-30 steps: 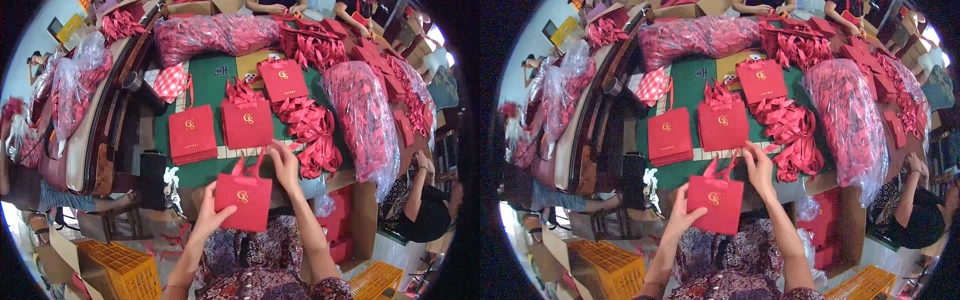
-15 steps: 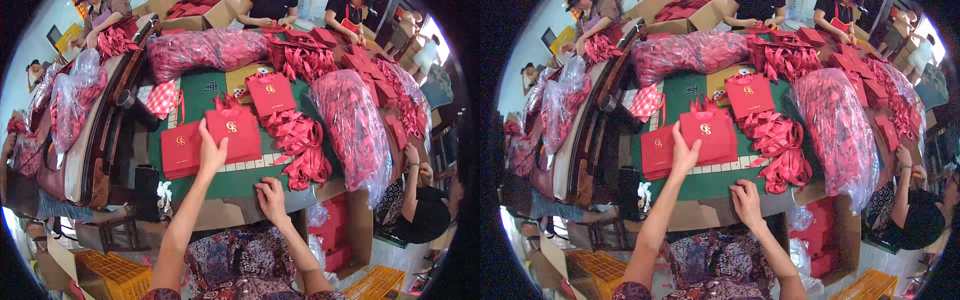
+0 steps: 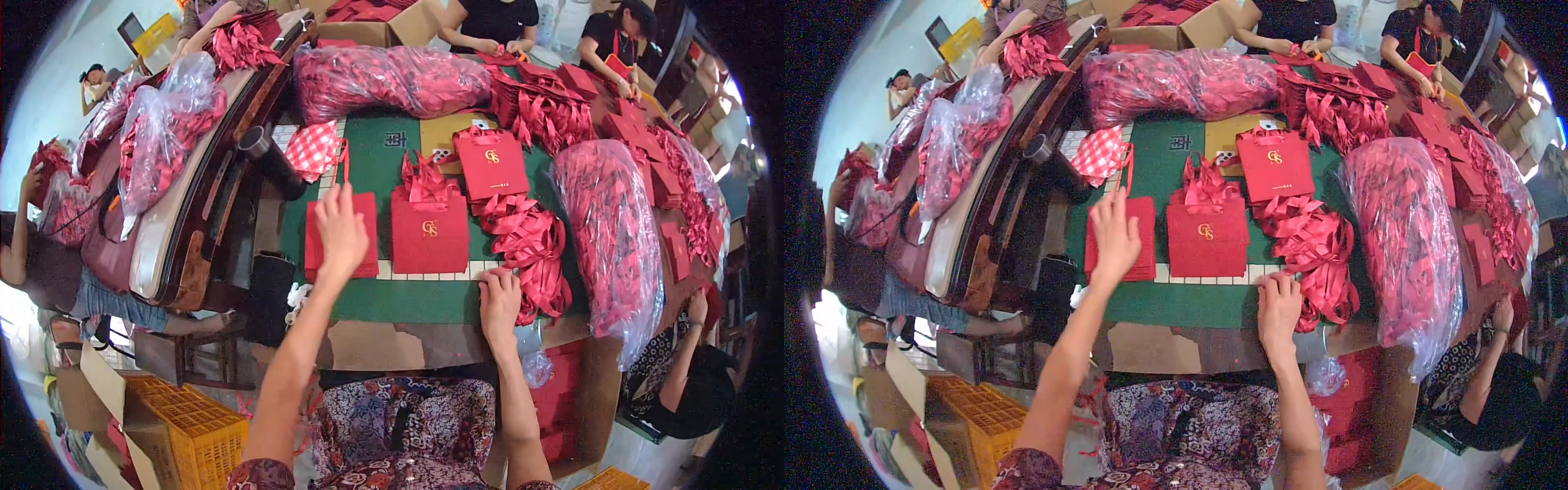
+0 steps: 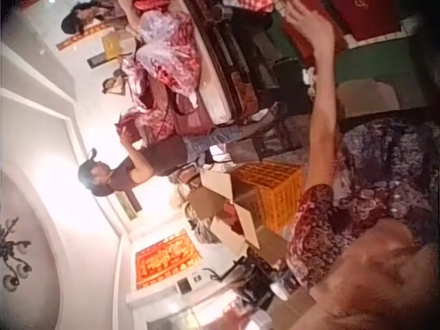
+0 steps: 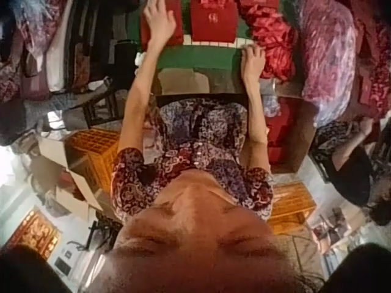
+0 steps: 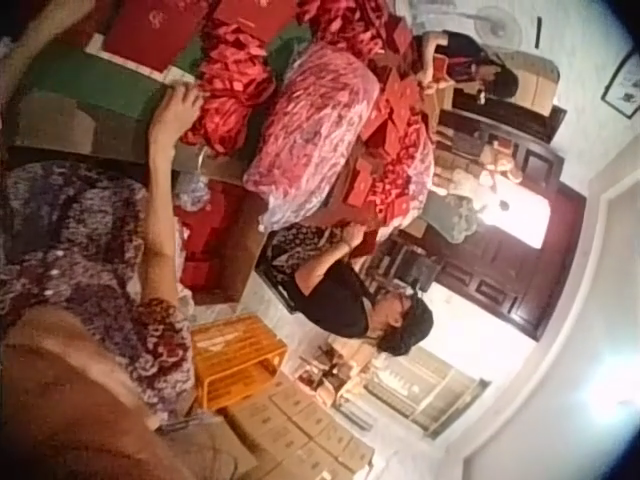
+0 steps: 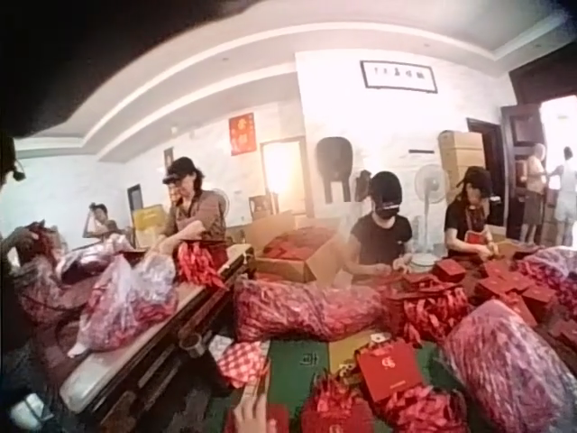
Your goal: The person removes red ribbons from a plastic bag, then threads a ribbon through the holes of a red gift bag and ties it into a bow. They repeat this process, threading and tying ribbons onto additional red gift bags one at a time.
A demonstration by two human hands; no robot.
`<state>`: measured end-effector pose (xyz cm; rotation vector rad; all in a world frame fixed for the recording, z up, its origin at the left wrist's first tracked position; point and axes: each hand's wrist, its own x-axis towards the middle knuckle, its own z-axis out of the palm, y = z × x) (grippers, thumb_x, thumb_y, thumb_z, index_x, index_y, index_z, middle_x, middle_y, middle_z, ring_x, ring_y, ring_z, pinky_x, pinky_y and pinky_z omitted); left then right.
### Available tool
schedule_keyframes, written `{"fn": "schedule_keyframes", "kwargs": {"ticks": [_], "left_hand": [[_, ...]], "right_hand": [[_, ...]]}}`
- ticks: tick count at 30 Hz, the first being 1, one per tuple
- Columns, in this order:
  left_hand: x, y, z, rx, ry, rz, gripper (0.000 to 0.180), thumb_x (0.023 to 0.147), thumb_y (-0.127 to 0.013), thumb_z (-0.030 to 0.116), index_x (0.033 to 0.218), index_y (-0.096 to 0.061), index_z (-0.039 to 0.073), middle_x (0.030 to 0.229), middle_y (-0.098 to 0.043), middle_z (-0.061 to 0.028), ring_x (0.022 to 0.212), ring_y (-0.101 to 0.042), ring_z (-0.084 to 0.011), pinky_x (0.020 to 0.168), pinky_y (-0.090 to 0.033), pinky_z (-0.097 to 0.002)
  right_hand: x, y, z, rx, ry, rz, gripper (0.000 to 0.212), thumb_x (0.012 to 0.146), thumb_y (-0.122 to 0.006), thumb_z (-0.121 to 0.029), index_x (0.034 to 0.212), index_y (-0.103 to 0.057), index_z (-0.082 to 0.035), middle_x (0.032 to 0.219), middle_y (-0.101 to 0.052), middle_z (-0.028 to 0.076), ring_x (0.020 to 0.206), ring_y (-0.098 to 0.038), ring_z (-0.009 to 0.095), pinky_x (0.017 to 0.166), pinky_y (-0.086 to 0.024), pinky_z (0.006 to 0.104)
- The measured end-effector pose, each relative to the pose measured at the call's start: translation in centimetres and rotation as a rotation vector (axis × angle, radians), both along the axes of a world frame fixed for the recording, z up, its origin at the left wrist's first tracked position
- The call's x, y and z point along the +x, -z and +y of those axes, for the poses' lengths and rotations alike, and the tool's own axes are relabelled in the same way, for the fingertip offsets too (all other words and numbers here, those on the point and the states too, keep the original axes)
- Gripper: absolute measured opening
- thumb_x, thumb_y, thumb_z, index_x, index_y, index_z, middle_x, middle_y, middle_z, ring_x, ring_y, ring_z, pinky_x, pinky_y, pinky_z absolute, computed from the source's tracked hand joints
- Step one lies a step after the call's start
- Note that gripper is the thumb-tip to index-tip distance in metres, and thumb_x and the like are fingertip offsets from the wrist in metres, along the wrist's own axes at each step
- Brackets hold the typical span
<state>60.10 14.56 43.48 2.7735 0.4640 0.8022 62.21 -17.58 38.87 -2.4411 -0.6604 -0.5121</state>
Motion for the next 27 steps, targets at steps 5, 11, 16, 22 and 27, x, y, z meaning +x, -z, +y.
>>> {"fn": "schedule_keyframes", "kwargs": {"ticks": [5, 11, 16, 22, 27], "left_hand": [[-1.7, 2.6, 6.0, -0.013, 0.012, 0.082, 0.050, 0.087, -0.069, 0.032, 0.127, -0.058, 0.003, 0.122, -0.056, -0.0159, 0.119, -0.045, -0.0365, 0.101, -0.036, -0.0500], [-4.7, 0.6, 3.9, -0.014, 0.095, -0.113, 0.031, 0.081, -0.073, 0.028, 0.106, -0.062, 0.012, 0.103, -0.054, -0.0111, 0.104, -0.047, -0.0315, 0.090, -0.036, -0.0459], [-9.4, -1.0, 0.6, -0.159, 0.184, -0.026, 0.018, 0.076, -0.071, 0.015, 0.091, -0.060, 0.012, 0.082, -0.056, -0.0029, 0.086, -0.053, -0.0252, 0.083, -0.035, -0.0427], [-12.2, 0.4, -5.7, -0.431, 0.242, 0.166, 0.012, 0.081, -0.071, 0.019, 0.091, -0.066, 0.015, 0.079, -0.061, -0.0013, 0.085, -0.054, -0.0228, 0.082, -0.035, -0.0416], [-12.6, 2.4, -9.7, -0.448, 0.354, 0.173, 0.011, 0.087, -0.066, 0.019, 0.094, -0.065, 0.011, 0.085, -0.063, -0.0042, 0.089, -0.057, -0.0274, 0.081, -0.036, -0.0424]], "right_hand": [[-0.7, -0.1, 0.7, -0.012, -0.018, -0.008, 0.011, 0.084, -0.066, -0.006, 0.094, -0.062, -0.007, 0.096, -0.057, 0.011, 0.091, -0.054, 0.034, 0.076, -0.046, 0.0442], [-5.7, -1.2, 1.9, 0.050, -0.160, -0.055, 0.015, 0.082, -0.069, -0.009, 0.095, -0.060, -0.008, 0.101, -0.060, 0.010, 0.097, -0.056, 0.032, 0.086, -0.043, 0.0445], [-10.4, -1.6, 3.2, 0.112, -0.312, 0.090, 0.020, 0.082, -0.070, -0.004, 0.099, -0.062, -0.009, 0.093, -0.063, 0.005, 0.092, -0.060, 0.027, 0.088, -0.042, 0.0411], [-13.5, -2.9, 4.5, 0.368, -0.384, 0.393, 0.014, 0.088, -0.070, -0.007, 0.100, -0.065, -0.004, 0.089, -0.065, 0.011, 0.078, -0.064, 0.029, 0.068, -0.050, 0.0377], [-12.5, -3.5, 4.8, 0.385, -0.201, 0.522, 0.011, 0.088, -0.069, -0.006, 0.098, -0.065, -0.002, 0.090, -0.064, 0.015, 0.079, -0.065, 0.032, 0.070, -0.052, 0.0381]]}}
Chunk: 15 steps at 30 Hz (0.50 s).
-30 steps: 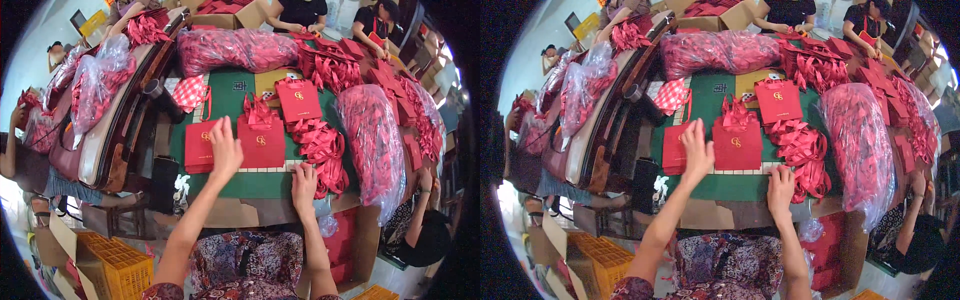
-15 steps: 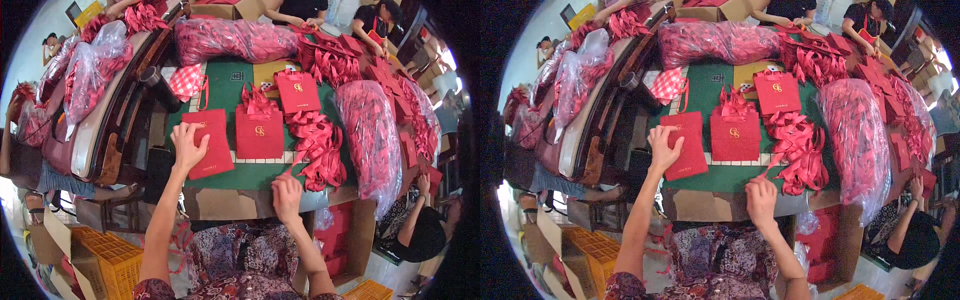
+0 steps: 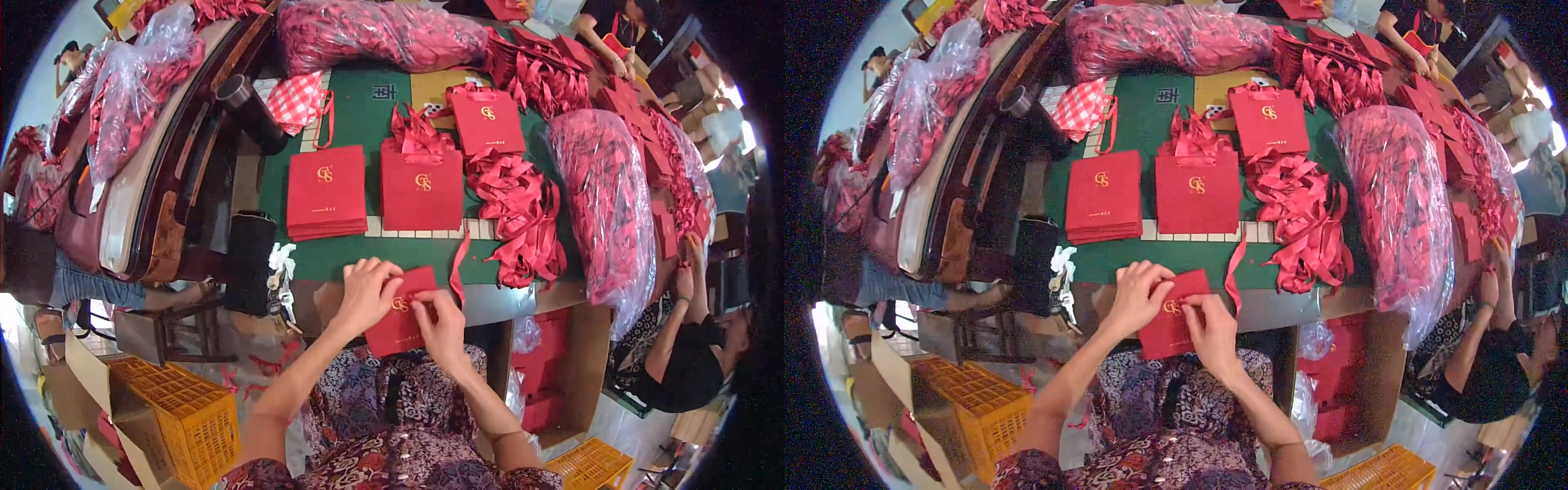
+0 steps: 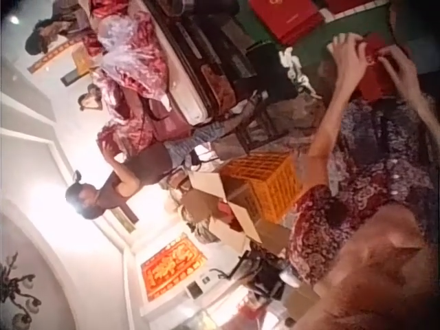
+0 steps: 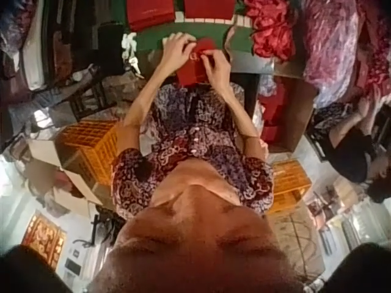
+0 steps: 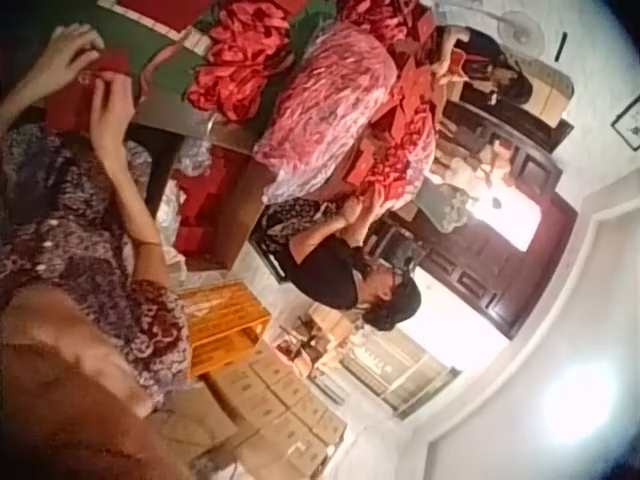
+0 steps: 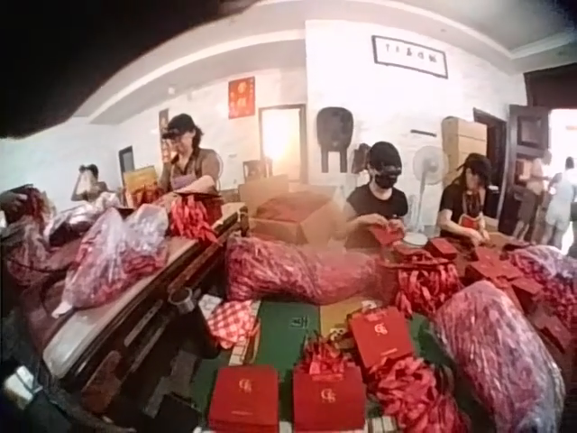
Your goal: The person removes red ribbons from a plastic bag, then threads a ribbon through the holes of a red gift bag and ties it into a bow. They repeat this process, threading and tying ribbons onto additional red gift bags one at a time.
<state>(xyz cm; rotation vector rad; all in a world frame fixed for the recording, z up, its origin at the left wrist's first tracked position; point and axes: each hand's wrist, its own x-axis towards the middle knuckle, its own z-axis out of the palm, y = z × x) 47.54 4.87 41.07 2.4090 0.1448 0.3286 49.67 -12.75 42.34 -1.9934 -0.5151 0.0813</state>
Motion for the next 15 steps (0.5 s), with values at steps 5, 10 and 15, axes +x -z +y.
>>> {"fn": "schedule_keyframes", "kwargs": {"ticks": [5, 10, 15], "left_hand": [[-0.1, -0.5, -1.5, -0.109, 0.033, 0.066, 0.012, 0.091, -0.063, 0.016, 0.101, -0.063, 0.009, 0.083, -0.069, -0.0051, 0.084, -0.060, -0.0255, 0.085, -0.037, -0.0405], [-0.4, -1.5, -1.6, -0.181, 0.075, 0.116, 0.015, 0.091, -0.059, 0.013, 0.105, -0.064, 0.009, 0.089, -0.070, -0.0063, 0.088, -0.059, -0.0282, 0.083, -0.037, -0.0435], [-0.5, -2.6, -2.0, -0.125, 0.128, 0.080, 0.019, 0.090, -0.058, 0.010, 0.108, -0.064, 0.010, 0.094, -0.069, -0.0080, 0.088, -0.059, -0.0286, 0.083, -0.037, -0.0425]], "right_hand": [[1.3, 0.5, -0.8, -0.040, 0.061, -0.025, 0.011, 0.089, -0.068, -0.007, 0.097, -0.065, -0.001, 0.086, -0.065, 0.012, 0.075, -0.063, 0.025, 0.069, -0.049, 0.0334], [1.8, 0.2, -0.7, 0.050, 0.124, 0.180, 0.009, 0.088, -0.071, -0.006, 0.090, -0.065, 0.000, 0.075, -0.067, 0.003, 0.067, -0.061, 0.007, 0.062, -0.050, 0.0243], [2.2, -0.1, -0.9, 0.048, 0.119, 0.225, 0.009, 0.086, -0.071, -0.006, 0.089, -0.064, -0.001, 0.077, -0.068, 0.007, 0.068, -0.064, 0.013, 0.063, -0.052, 0.0286]]}}
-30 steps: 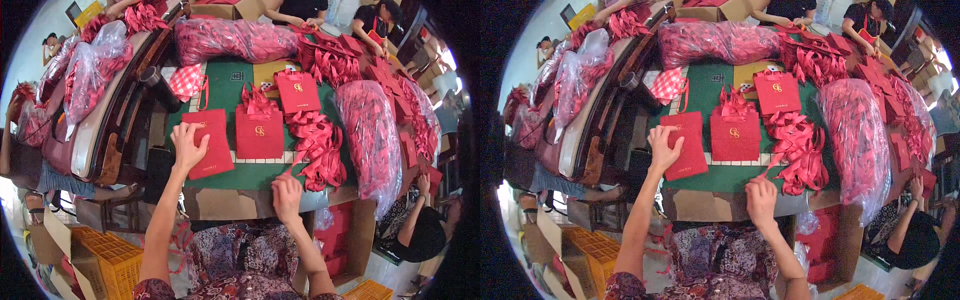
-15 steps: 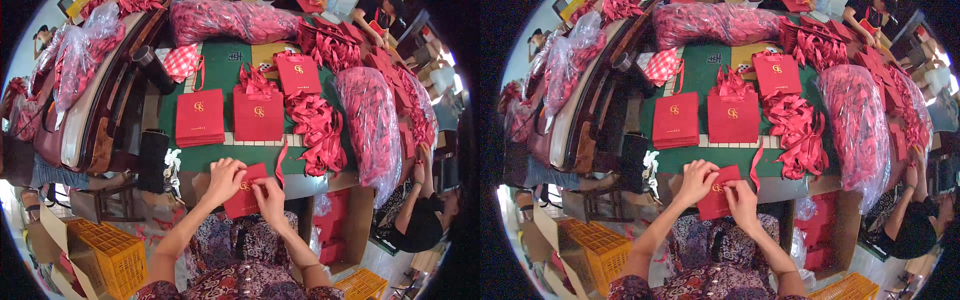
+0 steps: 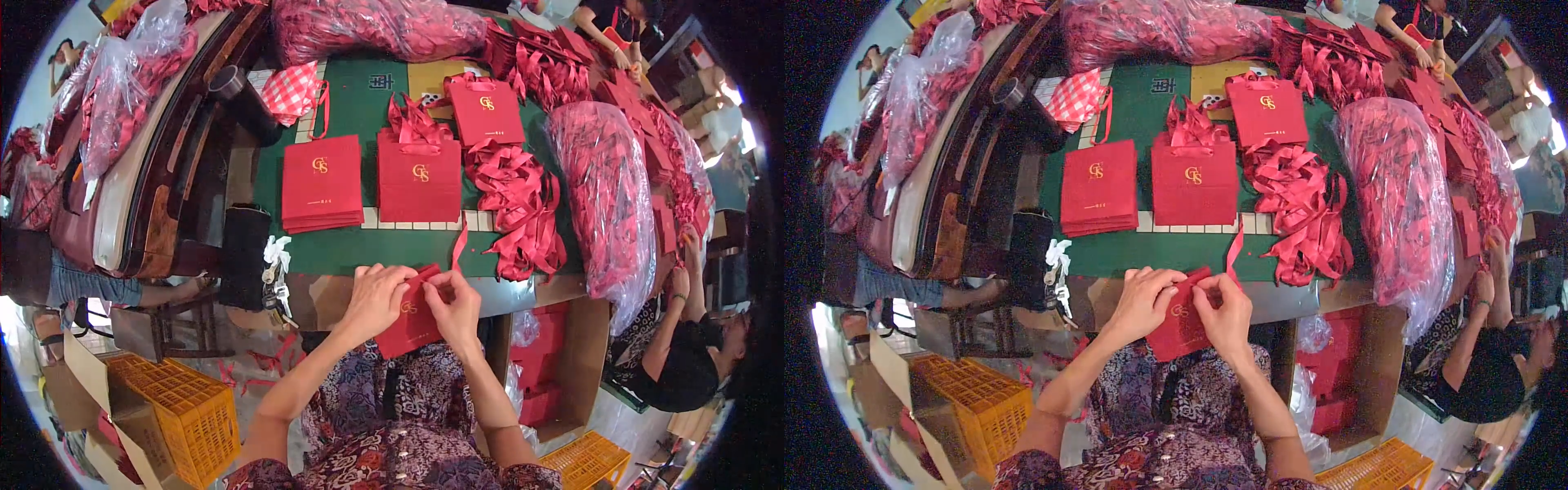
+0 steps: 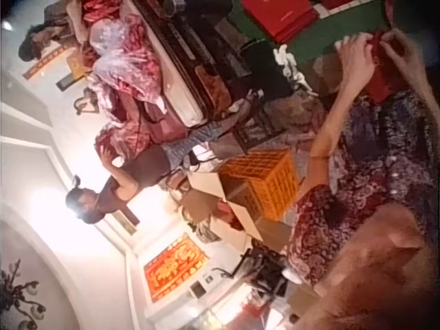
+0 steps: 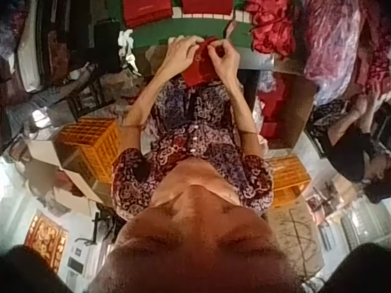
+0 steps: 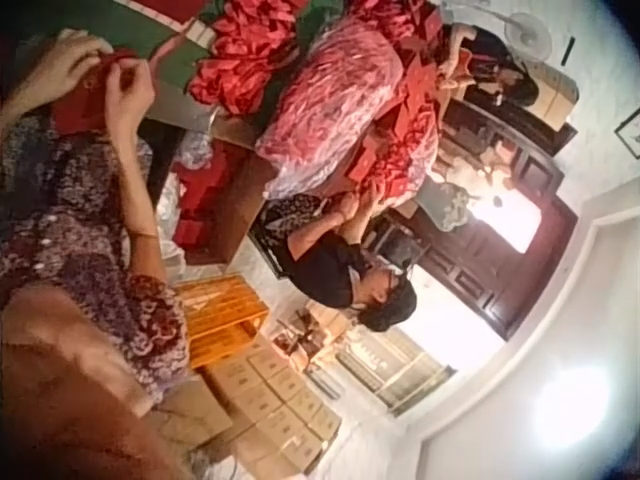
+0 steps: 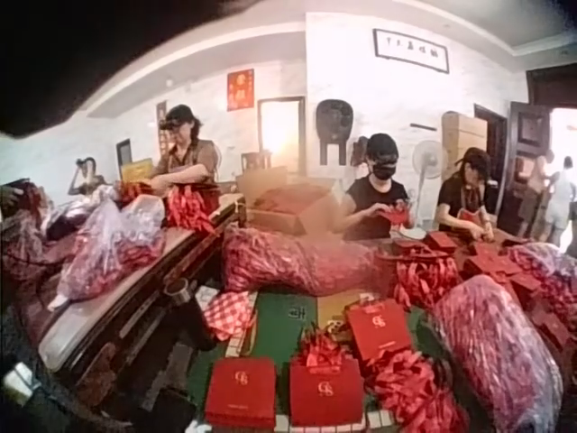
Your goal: The person removes red ribbons from a plastic bag, then threads a ribbon through the holes of a red gift bag and ties it into a bow. They repeat this process, threading and tying ribbons onto additional red gift bags one at a time.
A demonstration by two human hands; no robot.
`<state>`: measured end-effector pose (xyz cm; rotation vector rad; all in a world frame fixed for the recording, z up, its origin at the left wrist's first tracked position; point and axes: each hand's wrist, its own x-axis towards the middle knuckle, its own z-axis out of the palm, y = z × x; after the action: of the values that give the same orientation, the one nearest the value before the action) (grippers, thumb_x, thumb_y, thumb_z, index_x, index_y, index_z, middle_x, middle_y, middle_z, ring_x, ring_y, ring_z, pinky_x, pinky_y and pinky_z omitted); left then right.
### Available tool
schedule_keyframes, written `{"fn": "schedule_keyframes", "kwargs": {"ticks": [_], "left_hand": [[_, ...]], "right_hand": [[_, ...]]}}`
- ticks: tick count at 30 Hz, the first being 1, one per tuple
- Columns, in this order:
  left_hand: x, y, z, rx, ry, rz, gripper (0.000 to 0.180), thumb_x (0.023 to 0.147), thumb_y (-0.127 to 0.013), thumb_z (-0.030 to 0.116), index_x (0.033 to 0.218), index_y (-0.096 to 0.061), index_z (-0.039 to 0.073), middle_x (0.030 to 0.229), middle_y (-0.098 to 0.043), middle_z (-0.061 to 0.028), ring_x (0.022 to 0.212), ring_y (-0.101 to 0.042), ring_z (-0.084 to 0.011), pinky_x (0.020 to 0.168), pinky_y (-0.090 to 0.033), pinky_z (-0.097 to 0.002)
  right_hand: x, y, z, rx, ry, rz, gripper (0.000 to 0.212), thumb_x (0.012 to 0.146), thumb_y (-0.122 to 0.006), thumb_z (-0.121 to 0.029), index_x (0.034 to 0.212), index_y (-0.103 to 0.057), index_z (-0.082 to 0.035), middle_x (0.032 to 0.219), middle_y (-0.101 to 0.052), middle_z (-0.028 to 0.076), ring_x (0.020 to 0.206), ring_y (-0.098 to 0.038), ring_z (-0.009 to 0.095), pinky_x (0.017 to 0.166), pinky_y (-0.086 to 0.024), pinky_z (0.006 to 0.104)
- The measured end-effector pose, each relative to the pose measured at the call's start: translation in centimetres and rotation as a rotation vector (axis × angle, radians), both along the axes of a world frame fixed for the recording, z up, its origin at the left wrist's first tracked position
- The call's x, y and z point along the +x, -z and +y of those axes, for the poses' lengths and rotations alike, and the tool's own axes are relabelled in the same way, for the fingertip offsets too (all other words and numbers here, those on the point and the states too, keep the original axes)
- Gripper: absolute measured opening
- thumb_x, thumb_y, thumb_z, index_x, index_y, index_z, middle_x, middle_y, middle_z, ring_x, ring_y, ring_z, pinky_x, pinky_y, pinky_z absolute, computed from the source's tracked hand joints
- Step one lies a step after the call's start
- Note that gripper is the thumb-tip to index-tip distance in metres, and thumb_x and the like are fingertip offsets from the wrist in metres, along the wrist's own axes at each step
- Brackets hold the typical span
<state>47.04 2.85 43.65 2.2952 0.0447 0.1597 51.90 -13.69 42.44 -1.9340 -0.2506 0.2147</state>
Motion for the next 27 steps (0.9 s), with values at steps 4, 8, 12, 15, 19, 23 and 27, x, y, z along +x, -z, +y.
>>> {"fn": "schedule_keyframes", "kwargs": {"ticks": [4, 8, 12, 15, 19, 23, 27], "left_hand": [[0.0, 0.3, 0.0, -0.017, 0.003, 0.010, 0.020, 0.089, -0.059, 0.008, 0.108, -0.065, 0.010, 0.097, -0.069, -0.0077, 0.089, -0.059, -0.0281, 0.084, -0.037, -0.0419], [-0.1, 0.4, -1.2, 0.069, -0.004, -0.075, 0.019, 0.088, -0.059, 0.008, 0.105, -0.066, 0.010, 0.092, -0.068, -0.0067, 0.090, -0.058, -0.0271, 0.085, -0.037, -0.0417], [0.5, -0.1, -1.0, 0.093, -0.013, -0.099, 0.015, 0.088, -0.062, 0.012, 0.102, -0.068, 0.010, 0.090, -0.068, -0.0058, 0.085, -0.058, -0.0257, 0.084, -0.038, -0.0387], [0.5, 0.6, -0.6, 0.008, -0.019, -0.076, 0.016, 0.087, -0.065, 0.015, 0.103, -0.067, 0.010, 0.084, -0.067, -0.0052, 0.082, -0.059, -0.0248, 0.083, -0.038, -0.0380], [1.2, 1.2, -0.2, -0.120, -0.092, 0.028, 0.020, 0.084, -0.073, 0.024, 0.094, -0.064, 0.009, 0.083, -0.068, -0.0042, 0.079, -0.061, -0.0256, 0.081, -0.039, -0.0398], [1.4, 1.1, -0.3, 0.005, 0.014, -0.008, 0.026, 0.078, -0.079, 0.027, 0.089, -0.062, 0.010, 0.079, -0.066, -0.0035, 0.077, -0.061, -0.0255, 0.080, -0.040, -0.0403], [1.5, 0.2, -0.9, 0.157, 0.184, -0.165, 0.022, 0.077, -0.079, 0.028, 0.085, -0.065, 0.013, 0.073, -0.064, 0.0005, 0.077, -0.056, -0.0202, 0.085, -0.037, -0.0382]], "right_hand": [[0.2, -1.0, 0.1, -0.129, -0.043, -0.119, 0.009, 0.083, -0.070, -0.005, 0.087, -0.063, -0.002, 0.080, -0.067, 0.013, 0.070, -0.067, 0.025, 0.066, -0.053, 0.0363], [0.4, -1.5, 0.4, -0.248, -0.099, -0.250, 0.012, 0.082, -0.069, -0.005, 0.089, -0.060, -0.003, 0.081, -0.064, 0.015, 0.072, -0.066, 0.031, 0.066, -0.052, 0.0402], [1.0, -2.2, 0.4, -0.094, -0.109, -0.165, 0.012, 0.083, -0.070, -0.003, 0.093, -0.063, -0.005, 0.084, -0.065, 0.014, 0.076, -0.067, 0.032, 0.068, -0.053, 0.0411], [1.0, -2.3, -0.2, -0.140, -0.204, -0.236, 0.014, 0.083, -0.071, -0.005, 0.096, -0.065, -0.005, 0.086, -0.066, 0.013, 0.078, -0.068, 0.031, 0.069, -0.054, 0.0397], [2.7, -3.0, -1.3, -0.042, -0.295, -0.296, 0.019, 0.085, -0.071, -0.005, 0.103, -0.070, -0.002, 0.094, -0.067, 0.012, 0.099, -0.063, 0.028, 0.082, -0.051, 0.0358], [5.1, -2.3, -1.6, -0.090, -0.272, -0.324, 0.010, 0.087, -0.067, -0.007, 0.094, -0.071, -0.002, 0.090, -0.068, 0.012, 0.094, -0.062, 0.029, 0.083, -0.050, 0.0369], [7.2, -1.4, -2.9, -0.300, -0.561, -0.266, 0.013, 0.086, -0.067, -0.014, 0.087, -0.071, -0.003, 0.088, -0.067, 0.014, 0.092, -0.063, 0.031, 0.082, -0.050, 0.0382]]}}
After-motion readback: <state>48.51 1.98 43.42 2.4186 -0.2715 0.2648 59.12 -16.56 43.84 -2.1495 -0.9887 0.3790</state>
